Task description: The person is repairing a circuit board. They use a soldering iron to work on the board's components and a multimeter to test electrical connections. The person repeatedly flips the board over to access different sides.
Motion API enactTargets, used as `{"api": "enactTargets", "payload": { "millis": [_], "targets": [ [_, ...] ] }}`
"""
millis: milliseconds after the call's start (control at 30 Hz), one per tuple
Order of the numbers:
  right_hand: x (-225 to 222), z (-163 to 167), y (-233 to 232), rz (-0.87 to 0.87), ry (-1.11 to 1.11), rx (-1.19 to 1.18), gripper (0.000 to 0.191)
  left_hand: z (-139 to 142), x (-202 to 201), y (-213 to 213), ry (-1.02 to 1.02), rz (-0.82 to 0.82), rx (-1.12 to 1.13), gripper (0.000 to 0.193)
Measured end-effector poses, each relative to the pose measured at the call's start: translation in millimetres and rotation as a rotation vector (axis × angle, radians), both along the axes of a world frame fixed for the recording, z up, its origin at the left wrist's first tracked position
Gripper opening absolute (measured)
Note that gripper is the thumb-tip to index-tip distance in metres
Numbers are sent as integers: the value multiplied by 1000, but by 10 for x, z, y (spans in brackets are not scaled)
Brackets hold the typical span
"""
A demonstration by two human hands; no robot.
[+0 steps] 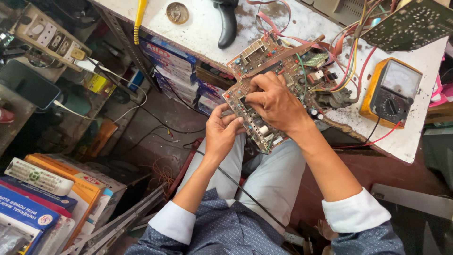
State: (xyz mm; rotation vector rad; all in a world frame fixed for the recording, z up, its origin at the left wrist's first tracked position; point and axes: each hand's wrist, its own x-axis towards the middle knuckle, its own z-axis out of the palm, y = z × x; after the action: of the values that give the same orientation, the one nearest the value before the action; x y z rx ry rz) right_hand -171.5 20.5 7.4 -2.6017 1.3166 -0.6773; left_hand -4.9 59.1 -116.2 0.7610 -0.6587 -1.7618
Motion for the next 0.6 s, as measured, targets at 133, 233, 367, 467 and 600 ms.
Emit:
{"api": "enactTargets", "payload": {
  "millis": [133, 233, 367, 467, 600],
  "targets": [
    [-3, 4, 17, 13, 1, -18, 13, -1, -14, -6, 4, 7, -3, 40],
    [24, 8, 2, 22, 138, -91, 6, -19, -22, -7, 11, 6, -6, 41],
    [52, 51, -27, 48, 250, -83, 6, -44, -32, -18, 23, 4, -15, 41],
    [50, 107, -24, 85, 209, -136, 13, -31, -31, -10, 5, 4, -12, 40],
    [38, 154, 102, 25, -35, -128, 17, 94, -13, -2, -17, 26, -4, 40]
  ]
}}
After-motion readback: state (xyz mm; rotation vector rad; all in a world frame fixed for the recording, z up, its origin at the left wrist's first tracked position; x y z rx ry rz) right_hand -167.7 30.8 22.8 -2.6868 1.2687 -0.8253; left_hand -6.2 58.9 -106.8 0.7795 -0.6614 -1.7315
